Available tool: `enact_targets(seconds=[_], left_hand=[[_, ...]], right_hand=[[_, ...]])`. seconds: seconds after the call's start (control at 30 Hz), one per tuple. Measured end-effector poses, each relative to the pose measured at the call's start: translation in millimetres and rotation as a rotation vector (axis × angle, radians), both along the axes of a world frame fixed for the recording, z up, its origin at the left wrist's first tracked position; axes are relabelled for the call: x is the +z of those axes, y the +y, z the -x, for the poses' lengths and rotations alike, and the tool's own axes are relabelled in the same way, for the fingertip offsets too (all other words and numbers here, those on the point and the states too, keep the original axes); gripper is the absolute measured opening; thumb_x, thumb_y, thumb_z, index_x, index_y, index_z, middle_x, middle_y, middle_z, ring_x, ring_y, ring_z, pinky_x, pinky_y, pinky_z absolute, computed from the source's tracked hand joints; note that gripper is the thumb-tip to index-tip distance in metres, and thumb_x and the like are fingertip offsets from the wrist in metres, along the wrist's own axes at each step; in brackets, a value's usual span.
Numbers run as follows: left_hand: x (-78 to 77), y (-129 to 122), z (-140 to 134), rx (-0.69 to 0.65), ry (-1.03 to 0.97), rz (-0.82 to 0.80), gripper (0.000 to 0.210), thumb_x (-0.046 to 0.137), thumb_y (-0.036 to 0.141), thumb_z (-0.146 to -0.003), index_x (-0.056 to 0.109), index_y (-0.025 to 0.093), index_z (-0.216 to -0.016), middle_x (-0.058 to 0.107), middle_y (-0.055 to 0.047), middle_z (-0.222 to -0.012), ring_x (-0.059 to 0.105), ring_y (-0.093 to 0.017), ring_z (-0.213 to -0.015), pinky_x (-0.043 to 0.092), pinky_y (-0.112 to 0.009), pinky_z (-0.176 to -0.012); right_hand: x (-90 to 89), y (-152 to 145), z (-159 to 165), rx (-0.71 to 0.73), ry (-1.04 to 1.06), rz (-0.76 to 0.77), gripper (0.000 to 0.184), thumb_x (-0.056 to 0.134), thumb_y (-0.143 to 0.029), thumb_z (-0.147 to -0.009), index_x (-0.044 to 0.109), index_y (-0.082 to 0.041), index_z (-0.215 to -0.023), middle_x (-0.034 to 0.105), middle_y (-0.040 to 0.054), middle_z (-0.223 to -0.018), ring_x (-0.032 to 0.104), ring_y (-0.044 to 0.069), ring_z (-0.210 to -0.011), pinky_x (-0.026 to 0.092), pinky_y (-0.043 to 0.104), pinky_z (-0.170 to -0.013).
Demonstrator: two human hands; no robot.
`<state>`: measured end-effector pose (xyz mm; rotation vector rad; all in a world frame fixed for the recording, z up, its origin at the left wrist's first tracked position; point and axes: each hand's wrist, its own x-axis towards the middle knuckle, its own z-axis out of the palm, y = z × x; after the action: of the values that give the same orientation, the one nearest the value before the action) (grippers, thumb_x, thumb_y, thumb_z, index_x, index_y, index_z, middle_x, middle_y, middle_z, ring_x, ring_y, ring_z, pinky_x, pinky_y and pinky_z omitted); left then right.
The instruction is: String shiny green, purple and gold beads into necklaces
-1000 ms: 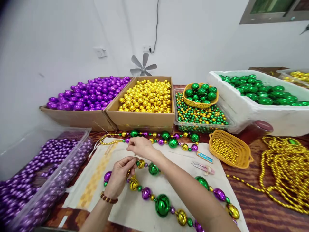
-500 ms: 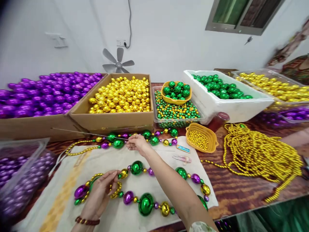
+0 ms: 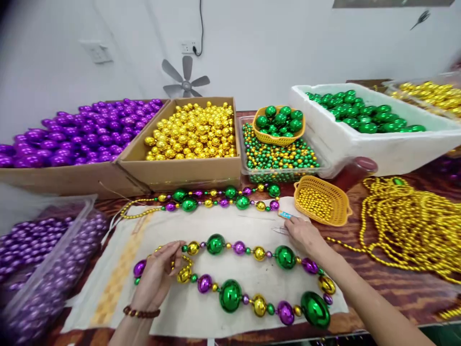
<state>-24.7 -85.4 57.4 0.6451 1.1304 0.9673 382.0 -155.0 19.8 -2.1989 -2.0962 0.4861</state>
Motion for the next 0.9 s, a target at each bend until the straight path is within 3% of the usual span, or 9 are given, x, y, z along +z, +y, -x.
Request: enact_targets(seconds=[0.17,0.3,0.4,0.47,0.6,0.73,0.9], left_hand=[[-1.0,-3.4,5.9,0.019,0.022,0.016,0.025,0.075,0.03,-0.074,0.07,0.011,-0.089,0.055,0.002,-0.065,0.046,-0.005,-0.051,0.032,-0.015,-0.041],[-2.3,-5.4,10.1,0.006,0.048,0.032,0.025,0.074,0.031,-0.075,0.07,0.012,-0.091,0.056,0.001,-0.067,0.048,-0.005,-0.054,0.037,-0.015,-0.045],[-1.8,-3.9,12.3,0.008,0.048,0.043,0.025,0.075,0.03,-0.075,0.07,0.012,-0.091,0.057,0.001,-0.068,0.049,-0.006,-0.055,0.038,-0.015,-0.046],[-1.0,-2.1,13.2,0.018,0.055,0.046,0.024,0.075,0.03,-0.074,0.07,0.011,-0.089,0.056,0.001,-0.067,0.049,-0.006,-0.055,0.037,-0.015,-0.046],[-0.9,1.0,14.1,0.011,0.068,0.051,0.023,0.075,0.03,-0.075,0.07,0.012,-0.089,0.056,0.001,-0.066,0.049,-0.007,-0.054,0.037,-0.015,-0.045],[-3.6,1.5,15.2,0.003,0.081,0.049,0.022,0.074,0.029,-0.075,0.07,0.014,-0.091,0.056,0.001,-0.066,0.049,-0.007,-0.054,0.036,-0.016,-0.046],[-4.2,-1.4,17.8,-0.046,0.11,0.022,0.021,0.072,0.031,-0.078,0.07,0.015,-0.092,0.057,0.001,-0.067,0.05,-0.007,-0.055,0.036,-0.017,-0.049]], right_hand=[[-20.4,-1.9,-12.5,0.104,-0.053,-0.061,0.021,0.045,-0.011,-0.08,0.061,-0.015,-0.094,0.061,0.0124,-0.098,0.056,0.027,-0.093,0.042,0.039,-0.084],[-11.6,-0.7,-10.4,0.099,0.03,-0.117,0.021,0.036,-0.023,-0.094,0.056,-0.017,-0.095,0.062,0.0105,-0.091,0.059,0.022,-0.085,0.045,0.035,-0.078],[10.0,10.9,23.2,0.054,0.209,-0.138,0.019,0.034,-0.027,-0.098,0.05,-0.019,-0.1,0.062,0.0058,-0.085,0.059,0.018,-0.074,0.045,0.03,-0.069],[26.6,28.3,59.4,0.088,0.255,-0.136,0.022,0.032,-0.028,-0.1,0.051,-0.02,-0.093,0.059,0.0026,-0.078,0.055,0.017,-0.068,0.043,0.027,-0.064],[47.1,79.1,130.4,0.402,0.329,-0.188,0.021,0.04,-0.024,-0.1,0.058,-0.021,-0.111,0.059,0.0054,-0.1,0.056,0.017,-0.091,0.043,0.027,-0.078],[44.7,121.6,167.6,0.497,0.329,-0.164,0.022,0.051,-0.026,-0.095,0.063,-0.023,-0.114,0.06,0.0047,-0.099,0.056,0.018,-0.095,0.041,0.026,-0.079],[34.0,137.4,177.9,0.488,0.292,-0.128,0.019,0.051,-0.027,-0.094,0.063,-0.02,-0.107,0.063,0.0054,-0.101,0.06,0.018,-0.089,0.04,0.025,-0.069]])
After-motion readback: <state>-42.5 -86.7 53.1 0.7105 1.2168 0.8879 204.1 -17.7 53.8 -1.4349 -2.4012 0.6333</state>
